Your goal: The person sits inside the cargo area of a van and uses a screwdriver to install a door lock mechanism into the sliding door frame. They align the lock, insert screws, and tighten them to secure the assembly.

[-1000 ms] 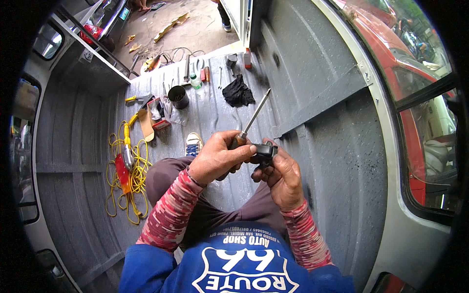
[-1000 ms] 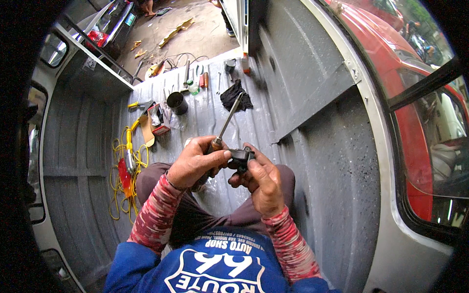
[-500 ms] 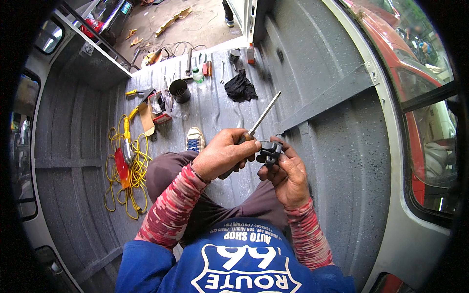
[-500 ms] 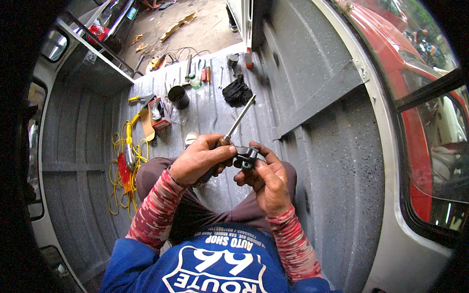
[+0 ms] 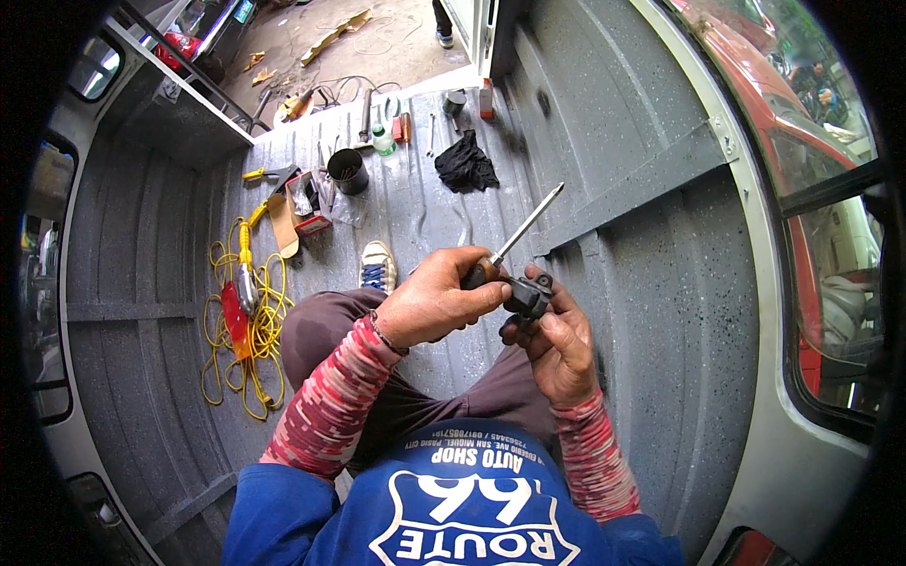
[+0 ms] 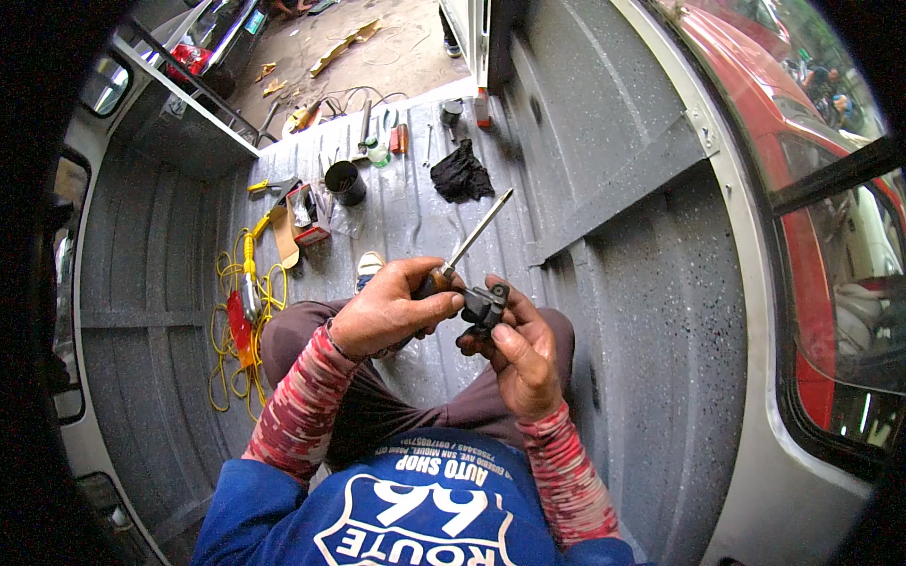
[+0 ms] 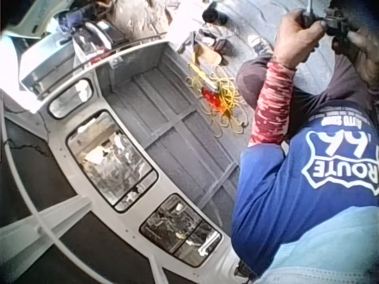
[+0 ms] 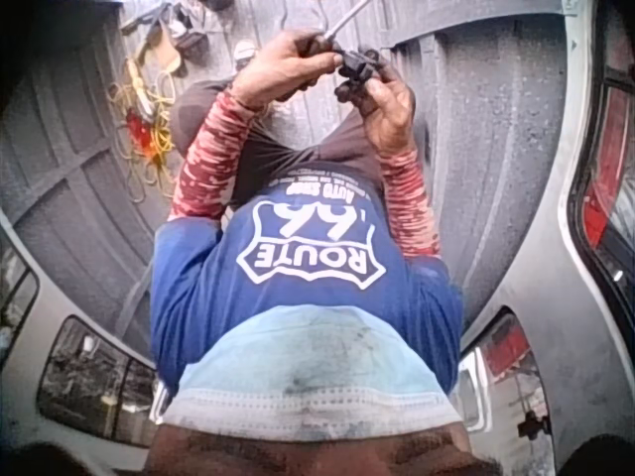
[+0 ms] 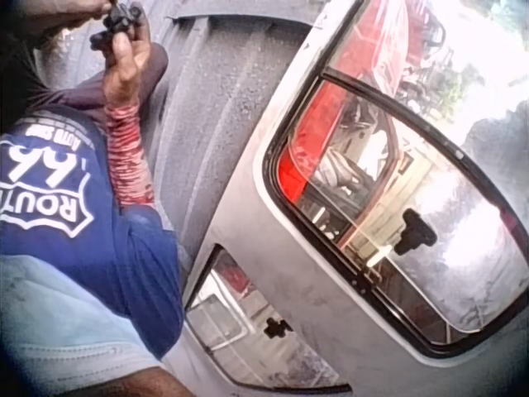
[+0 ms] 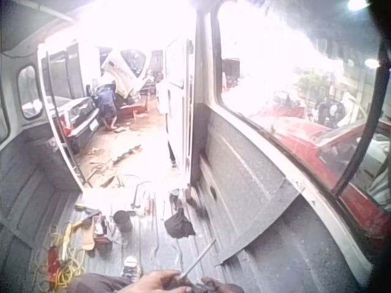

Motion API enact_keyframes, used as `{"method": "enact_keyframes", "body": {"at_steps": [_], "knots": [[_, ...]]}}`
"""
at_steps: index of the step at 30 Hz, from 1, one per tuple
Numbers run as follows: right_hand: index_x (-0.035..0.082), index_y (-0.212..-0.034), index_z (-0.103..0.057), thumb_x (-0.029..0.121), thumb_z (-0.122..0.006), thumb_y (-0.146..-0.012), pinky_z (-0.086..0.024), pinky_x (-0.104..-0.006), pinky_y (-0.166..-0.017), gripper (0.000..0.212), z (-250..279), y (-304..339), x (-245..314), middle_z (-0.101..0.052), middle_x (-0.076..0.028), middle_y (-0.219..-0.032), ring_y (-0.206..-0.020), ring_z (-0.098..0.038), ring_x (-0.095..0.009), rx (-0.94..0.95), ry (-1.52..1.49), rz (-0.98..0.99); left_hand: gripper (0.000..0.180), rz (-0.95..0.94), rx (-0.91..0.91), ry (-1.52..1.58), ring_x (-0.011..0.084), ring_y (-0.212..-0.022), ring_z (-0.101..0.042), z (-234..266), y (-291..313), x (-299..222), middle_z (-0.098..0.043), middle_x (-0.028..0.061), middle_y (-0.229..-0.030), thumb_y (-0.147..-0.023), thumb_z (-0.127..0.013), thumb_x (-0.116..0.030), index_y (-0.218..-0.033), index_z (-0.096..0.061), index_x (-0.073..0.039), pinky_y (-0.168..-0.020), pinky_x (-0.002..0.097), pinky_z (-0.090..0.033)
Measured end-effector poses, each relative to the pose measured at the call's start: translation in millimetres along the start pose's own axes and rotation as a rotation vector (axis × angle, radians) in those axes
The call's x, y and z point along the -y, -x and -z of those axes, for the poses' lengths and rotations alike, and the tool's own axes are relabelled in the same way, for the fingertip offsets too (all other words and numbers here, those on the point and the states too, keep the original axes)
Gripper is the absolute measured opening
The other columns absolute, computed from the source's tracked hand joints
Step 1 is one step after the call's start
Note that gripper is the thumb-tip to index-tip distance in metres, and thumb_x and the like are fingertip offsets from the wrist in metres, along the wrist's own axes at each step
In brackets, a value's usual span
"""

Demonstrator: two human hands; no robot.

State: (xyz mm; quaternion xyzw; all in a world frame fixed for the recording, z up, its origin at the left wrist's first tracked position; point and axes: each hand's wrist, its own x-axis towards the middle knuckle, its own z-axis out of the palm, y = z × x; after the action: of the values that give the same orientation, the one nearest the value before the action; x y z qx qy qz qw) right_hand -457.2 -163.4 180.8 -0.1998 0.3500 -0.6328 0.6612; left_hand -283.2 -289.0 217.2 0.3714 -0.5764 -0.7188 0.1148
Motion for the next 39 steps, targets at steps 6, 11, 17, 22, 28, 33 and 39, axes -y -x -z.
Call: {"method": "enact_keyframes", "body": {"at_steps": [6, 11, 17, 22, 28, 33, 39], "knots": [[0.000, -0.138, -0.053, 0.002, -0.069, -0.091, -0.056, -0.0300, -0.086, 0.050, -4.4, 3.3, -5.0, -0.065, -0.007, -0.115, -0.097, -0.066, -0.013, -0.170, 0.289, 0.093, 0.024, -0.088, 0.016, -0.150, 0.0043, -0.068, -0.050, -2.8, -6.2, 10.2, -0.058, -0.0033, -0.079, -0.094, -0.070, -0.018, -0.108, -0.064, 0.000, -0.059, 0.0225, -0.042], [0.003, -0.125, -0.058, -0.001, -0.073, -0.086, -0.053, -0.0251, -0.079, 0.042, -2.2, -0.2, -10.0, -0.062, -0.003, -0.105, -0.089, -0.062, -0.010, -0.334, 0.585, 0.360, 0.027, -0.092, -0.095, -0.358, 0.0070, -0.079, -0.053, -11.0, -7.3, 10.4, -0.061, 0.0030, -0.089, -0.096, -0.059, -0.014, -0.116, -0.062, 0.004, -0.069, 0.0239, -0.046], [0.004, -0.116, -0.058, 0.000, -0.079, -0.077, -0.052, -0.0271, -0.075, 0.044, 19.3, -0.5, 5.9, -0.054, -0.007, -0.104, -0.086, -0.060, -0.015, -0.501, 0.937, 0.481, 0.038, 0.041, -0.004, -0.120, 0.0077, -0.062, -0.054, -15.6, 3.7, -1.8, -0.056, 0.0026, -0.084, -0.102, -0.051, -0.020, -0.137, -0.047, -0.004, -0.056, 0.0261, -0.048], [0.004, -0.113, -0.060, -0.001, -0.079, -0.075, -0.052, -0.0294, -0.077, 0.043, 34.7, -3.5, 13.9, -0.053, -0.007, -0.102, -0.087, -0.059, -0.017, -0.578, 0.930, 0.541, 0.042, -0.085, -0.001, -0.305, 0.0080, -0.061, -0.050, -12.5, 2.5, 2.6, -0.052, 0.0010, -0.079, -0.100, -0.059, -0.024, -0.135, -0.048, -0.004, -0.055, 0.0278, -0.046], [0.003, -0.116, -0.060, 0.004, -0.076, -0.081, -0.050, -0.0272, -0.079, 0.039, 42.4, -3.3, 18.8, -0.055, -0.003, -0.100, -0.087, -0.057, -0.013, -0.599, 0.856, 0.549, 0.044, -0.031, 0.109, -0.358, 0.0082, -0.065, -0.055, -8.1, 8.3, 0.2, -0.061, 0.0039, -0.088, -0.098, -0.063, -0.024, -0.135, -0.053, -0.003, -0.060, 0.0273, -0.049], [0.001, -0.119, -0.059, 0.010, -0.068, -0.088, -0.047, -0.0254, -0.083, 0.033, 51.4, 4.0, 31.0, -0.059, -0.003, -0.104, -0.092, -0.055, -0.011, -0.533, 0.709, 0.487, 0.048, -0.165, 0.251, -0.288, 0.0055, -0.065, -0.054, -13.5, 7.7, -2.4, -0.067, 0.0041, -0.097, -0.101, -0.061, -0.020, -0.146, -0.052, -0.005, -0.060, 0.0237, -0.050], [0.000, -0.126, -0.051, 0.006, -0.060, -0.091, -0.053, -0.0334, -0.093, 0.037, 59.2, 2.1, 30.4, -0.059, -0.015, -0.122, -0.101, -0.066, -0.021, -0.422, 0.691, 0.612, 0.043, -0.413, 0.225, -0.434, 0.0225, -0.099, -0.069, -18.5, 0.6, 1.5, -0.072, 0.0158, -0.114, -0.099, -0.060, -0.013, -0.141, -0.056, -0.001, -0.090, 0.0350, -0.053]]}}
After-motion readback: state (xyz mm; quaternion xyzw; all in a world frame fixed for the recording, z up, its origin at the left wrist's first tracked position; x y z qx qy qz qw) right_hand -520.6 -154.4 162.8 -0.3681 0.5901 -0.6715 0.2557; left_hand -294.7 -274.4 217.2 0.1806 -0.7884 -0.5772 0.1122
